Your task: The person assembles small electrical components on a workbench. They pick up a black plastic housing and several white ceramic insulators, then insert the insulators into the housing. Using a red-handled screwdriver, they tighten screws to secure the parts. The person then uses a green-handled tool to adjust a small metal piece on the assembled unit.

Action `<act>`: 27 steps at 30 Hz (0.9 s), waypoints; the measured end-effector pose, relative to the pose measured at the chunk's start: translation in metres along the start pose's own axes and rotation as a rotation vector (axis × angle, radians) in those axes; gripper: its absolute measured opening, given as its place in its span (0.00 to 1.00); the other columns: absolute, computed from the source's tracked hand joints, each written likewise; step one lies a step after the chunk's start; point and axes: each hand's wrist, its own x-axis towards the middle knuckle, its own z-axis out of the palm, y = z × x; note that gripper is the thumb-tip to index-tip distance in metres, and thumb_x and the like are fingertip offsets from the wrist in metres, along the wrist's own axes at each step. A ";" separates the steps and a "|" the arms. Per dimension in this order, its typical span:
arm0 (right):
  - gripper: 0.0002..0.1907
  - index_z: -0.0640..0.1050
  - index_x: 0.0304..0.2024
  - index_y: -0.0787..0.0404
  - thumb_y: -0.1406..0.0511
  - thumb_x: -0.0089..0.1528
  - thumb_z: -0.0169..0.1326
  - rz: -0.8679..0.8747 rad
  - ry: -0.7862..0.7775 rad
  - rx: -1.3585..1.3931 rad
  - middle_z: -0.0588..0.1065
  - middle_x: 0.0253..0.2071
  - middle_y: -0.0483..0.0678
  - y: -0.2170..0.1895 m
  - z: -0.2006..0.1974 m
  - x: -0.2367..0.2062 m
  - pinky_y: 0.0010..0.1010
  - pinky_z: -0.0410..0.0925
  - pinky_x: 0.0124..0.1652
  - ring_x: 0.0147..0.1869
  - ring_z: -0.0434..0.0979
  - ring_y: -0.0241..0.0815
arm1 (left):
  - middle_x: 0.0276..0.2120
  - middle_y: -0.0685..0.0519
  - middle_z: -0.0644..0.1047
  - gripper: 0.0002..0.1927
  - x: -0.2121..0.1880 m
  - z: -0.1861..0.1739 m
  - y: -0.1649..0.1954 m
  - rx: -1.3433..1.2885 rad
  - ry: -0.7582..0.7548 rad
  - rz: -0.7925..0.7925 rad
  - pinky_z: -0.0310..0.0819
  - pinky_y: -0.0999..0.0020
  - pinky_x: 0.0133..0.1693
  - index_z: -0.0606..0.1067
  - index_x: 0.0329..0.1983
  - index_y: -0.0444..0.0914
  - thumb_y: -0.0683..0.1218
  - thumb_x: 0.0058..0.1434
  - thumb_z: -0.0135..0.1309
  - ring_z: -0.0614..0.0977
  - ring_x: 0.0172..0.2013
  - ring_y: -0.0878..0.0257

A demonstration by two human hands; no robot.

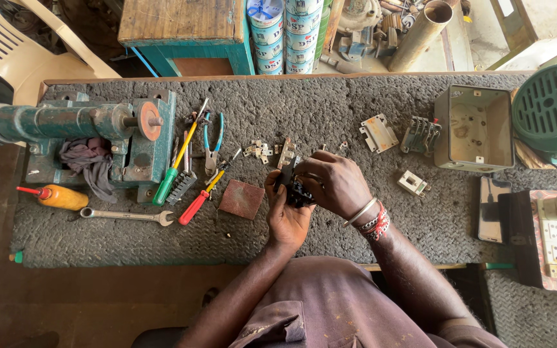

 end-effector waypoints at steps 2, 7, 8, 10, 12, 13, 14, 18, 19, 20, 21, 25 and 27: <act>0.08 0.82 0.42 0.53 0.60 0.61 0.61 0.034 -0.008 -0.023 0.78 0.34 0.43 0.000 0.004 0.002 0.36 0.74 0.32 0.33 0.81 0.42 | 0.58 0.47 0.68 0.25 0.000 -0.001 0.000 -0.002 -0.009 0.002 0.71 0.43 0.62 0.60 0.66 0.52 0.52 0.69 0.53 0.71 0.62 0.55; 0.10 0.80 0.41 0.54 0.61 0.58 0.62 0.043 0.049 -0.045 0.79 0.34 0.45 -0.004 0.005 0.002 0.37 0.74 0.32 0.35 0.81 0.45 | 0.59 0.48 0.68 0.24 0.001 -0.006 -0.003 -0.040 -0.007 0.006 0.71 0.44 0.62 0.61 0.66 0.51 0.52 0.69 0.53 0.71 0.63 0.55; 0.10 0.80 0.41 0.54 0.60 0.58 0.63 0.056 0.044 -0.048 0.79 0.34 0.45 -0.006 0.005 0.002 0.37 0.74 0.32 0.35 0.82 0.45 | 0.59 0.48 0.68 0.24 0.001 -0.006 -0.003 -0.048 -0.013 0.015 0.70 0.45 0.62 0.62 0.67 0.51 0.51 0.70 0.53 0.70 0.63 0.55; 0.11 0.79 0.42 0.55 0.61 0.58 0.62 0.082 0.049 -0.043 0.80 0.34 0.44 -0.009 0.005 0.003 0.37 0.74 0.32 0.35 0.82 0.45 | 0.60 0.48 0.68 0.24 0.003 -0.006 -0.004 -0.064 -0.024 0.032 0.70 0.48 0.61 0.62 0.68 0.50 0.51 0.71 0.54 0.70 0.63 0.55; 0.12 0.78 0.42 0.55 0.60 0.58 0.63 0.110 0.029 -0.031 0.81 0.34 0.44 -0.010 0.004 0.005 0.37 0.74 0.31 0.35 0.83 0.45 | 0.60 0.49 0.69 0.25 0.003 -0.005 -0.003 -0.073 -0.019 -0.002 0.71 0.47 0.62 0.62 0.66 0.52 0.51 0.69 0.54 0.71 0.63 0.55; 0.12 0.78 0.41 0.56 0.59 0.58 0.63 0.125 0.005 -0.021 0.81 0.33 0.45 -0.010 0.004 0.006 0.37 0.74 0.31 0.34 0.83 0.45 | 0.60 0.49 0.69 0.25 0.003 -0.004 -0.002 -0.078 -0.016 -0.017 0.72 0.47 0.62 0.62 0.66 0.53 0.52 0.68 0.54 0.71 0.63 0.56; 0.13 0.77 0.41 0.56 0.58 0.58 0.63 0.141 -0.018 -0.010 0.80 0.32 0.45 -0.009 0.003 0.008 0.37 0.74 0.31 0.33 0.83 0.44 | 0.59 0.49 0.69 0.25 0.003 -0.004 -0.001 -0.090 -0.019 -0.018 0.72 0.47 0.61 0.62 0.66 0.53 0.52 0.68 0.54 0.71 0.62 0.56; 0.13 0.78 0.41 0.57 0.60 0.57 0.63 0.066 -0.060 0.037 0.81 0.31 0.45 -0.001 -0.002 0.012 0.37 0.75 0.33 0.33 0.83 0.44 | 0.59 0.50 0.69 0.24 0.001 -0.003 0.001 -0.082 -0.023 -0.030 0.73 0.45 0.61 0.62 0.66 0.53 0.53 0.69 0.54 0.71 0.62 0.56; 0.13 0.78 0.41 0.57 0.60 0.57 0.63 0.066 -0.078 0.054 0.81 0.31 0.45 0.001 -0.003 0.013 0.36 0.75 0.33 0.32 0.83 0.44 | 0.59 0.50 0.68 0.24 0.000 -0.003 0.002 -0.067 -0.022 -0.035 0.73 0.45 0.61 0.62 0.66 0.53 0.53 0.69 0.54 0.71 0.62 0.56; 0.14 0.78 0.42 0.57 0.60 0.57 0.64 0.065 -0.096 0.072 0.81 0.31 0.46 0.002 -0.004 0.013 0.36 0.75 0.32 0.32 0.83 0.43 | 0.59 0.50 0.68 0.24 -0.001 -0.003 0.002 -0.074 -0.030 -0.038 0.73 0.46 0.60 0.62 0.67 0.53 0.53 0.71 0.53 0.71 0.62 0.57; 0.13 0.78 0.42 0.57 0.60 0.58 0.63 0.049 -0.095 0.081 0.81 0.31 0.46 0.004 -0.006 0.014 0.36 0.75 0.33 0.32 0.84 0.43 | 0.59 0.50 0.68 0.24 -0.001 -0.003 0.002 -0.082 -0.039 -0.041 0.72 0.48 0.60 0.61 0.68 0.53 0.53 0.72 0.53 0.71 0.62 0.57; 0.11 0.80 0.43 0.56 0.61 0.59 0.62 0.028 -0.095 0.121 0.83 0.33 0.45 0.005 -0.013 0.016 0.33 0.76 0.34 0.33 0.85 0.41 | 0.59 0.50 0.69 0.23 -0.001 -0.002 0.003 -0.069 -0.051 -0.050 0.74 0.47 0.60 0.61 0.66 0.53 0.54 0.70 0.52 0.71 0.62 0.56; 0.12 0.81 0.43 0.56 0.61 0.59 0.63 0.035 -0.099 0.127 0.84 0.34 0.45 0.002 -0.017 0.018 0.32 0.77 0.34 0.33 0.86 0.41 | 0.60 0.50 0.68 0.23 -0.002 -0.001 0.003 -0.079 -0.063 -0.043 0.73 0.48 0.60 0.61 0.67 0.53 0.54 0.72 0.52 0.71 0.63 0.56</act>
